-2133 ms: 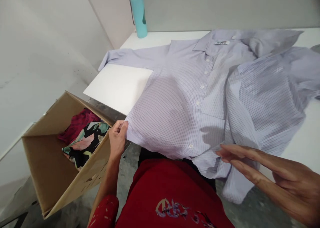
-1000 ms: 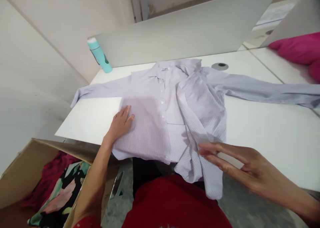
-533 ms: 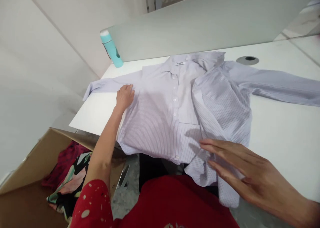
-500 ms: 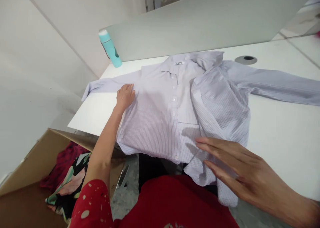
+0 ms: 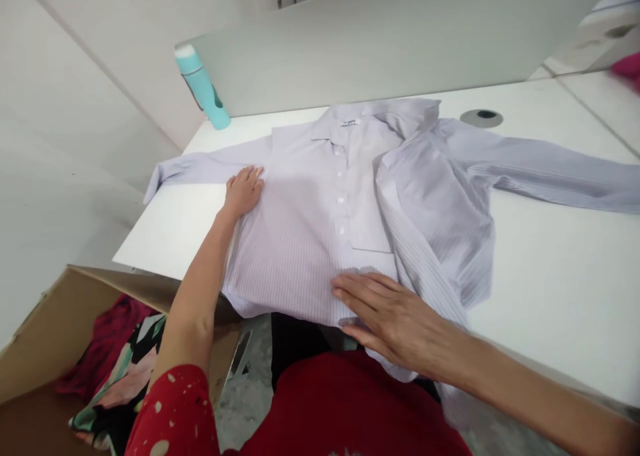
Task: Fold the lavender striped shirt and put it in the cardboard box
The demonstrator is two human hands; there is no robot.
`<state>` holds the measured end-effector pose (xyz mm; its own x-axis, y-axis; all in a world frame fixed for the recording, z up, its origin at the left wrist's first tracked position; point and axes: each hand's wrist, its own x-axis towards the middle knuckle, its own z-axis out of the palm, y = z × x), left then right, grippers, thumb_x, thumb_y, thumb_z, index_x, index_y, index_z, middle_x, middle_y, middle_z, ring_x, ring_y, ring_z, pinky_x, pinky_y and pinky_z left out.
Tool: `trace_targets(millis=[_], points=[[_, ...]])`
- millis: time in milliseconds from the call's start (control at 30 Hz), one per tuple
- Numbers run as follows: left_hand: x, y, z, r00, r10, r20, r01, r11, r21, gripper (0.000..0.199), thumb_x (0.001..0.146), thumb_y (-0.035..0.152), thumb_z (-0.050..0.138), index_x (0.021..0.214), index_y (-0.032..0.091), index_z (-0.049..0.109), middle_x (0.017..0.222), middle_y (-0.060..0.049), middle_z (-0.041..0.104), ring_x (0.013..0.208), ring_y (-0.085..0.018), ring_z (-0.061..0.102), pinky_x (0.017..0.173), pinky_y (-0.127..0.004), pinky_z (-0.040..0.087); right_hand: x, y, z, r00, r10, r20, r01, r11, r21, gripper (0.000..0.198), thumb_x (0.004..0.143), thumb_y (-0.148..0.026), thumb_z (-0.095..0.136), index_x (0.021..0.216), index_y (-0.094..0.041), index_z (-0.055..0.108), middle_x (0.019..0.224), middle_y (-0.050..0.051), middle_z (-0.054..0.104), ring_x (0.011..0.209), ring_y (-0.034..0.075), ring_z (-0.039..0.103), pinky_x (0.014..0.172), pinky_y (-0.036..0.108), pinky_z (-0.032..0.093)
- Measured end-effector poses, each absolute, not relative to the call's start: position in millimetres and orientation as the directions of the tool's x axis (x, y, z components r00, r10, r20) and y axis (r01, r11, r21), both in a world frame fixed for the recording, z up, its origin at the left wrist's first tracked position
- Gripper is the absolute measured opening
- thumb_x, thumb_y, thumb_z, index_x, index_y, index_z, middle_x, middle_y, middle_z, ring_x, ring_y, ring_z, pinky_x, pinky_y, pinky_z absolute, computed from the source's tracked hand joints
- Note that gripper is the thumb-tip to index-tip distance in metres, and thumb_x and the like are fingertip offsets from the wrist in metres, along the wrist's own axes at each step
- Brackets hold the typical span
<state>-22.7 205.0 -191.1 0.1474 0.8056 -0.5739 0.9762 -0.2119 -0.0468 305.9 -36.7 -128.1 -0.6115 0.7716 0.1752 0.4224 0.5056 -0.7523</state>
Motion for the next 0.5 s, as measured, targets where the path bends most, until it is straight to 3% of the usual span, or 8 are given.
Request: trace_targets(millis=[300, 500], points=[[-22.1, 208.1, -188.7, 0.125, 0.809, -0.575, 0.976, -0.203, -0.073, 0.059, 0.105, 0.037, 0.024, 0.160, 0.025, 0.042, 0.169, -0.009, 0.038, 0.158, -0.022, 0.032, 0.128, -0.055, 0.025, 309.9, -43.6, -125.5, -0.596, 0.782, 0.185, 0.443, 0.512, -0.736, 0.045, 0.109, -0.036, 0.048, 0.134, -0.004, 0.066, 0.143, 0.017, 0.064, 0.129, 0.028, 0.063, 0.107, 0.044, 0.054], [-13.2, 206.1, -177.5, 0.178, 0.861, -0.477, 0.949, -0.278, -0.149, 0.060, 0.103, 0.036, 0.028, 0.157, 0.016, 0.047, 0.166, -0.015, 0.041, 0.157, -0.030, 0.034, 0.128, -0.056, 0.025, 307.2, -46.1, -129.6, -0.542, 0.815, 0.204, 0.438, 0.481, -0.759, 0.044, 0.107, -0.039, 0.053, 0.130, -0.004, 0.068, 0.138, 0.016, 0.067, 0.128, 0.027, 0.062, 0.108, 0.042, 0.051]])
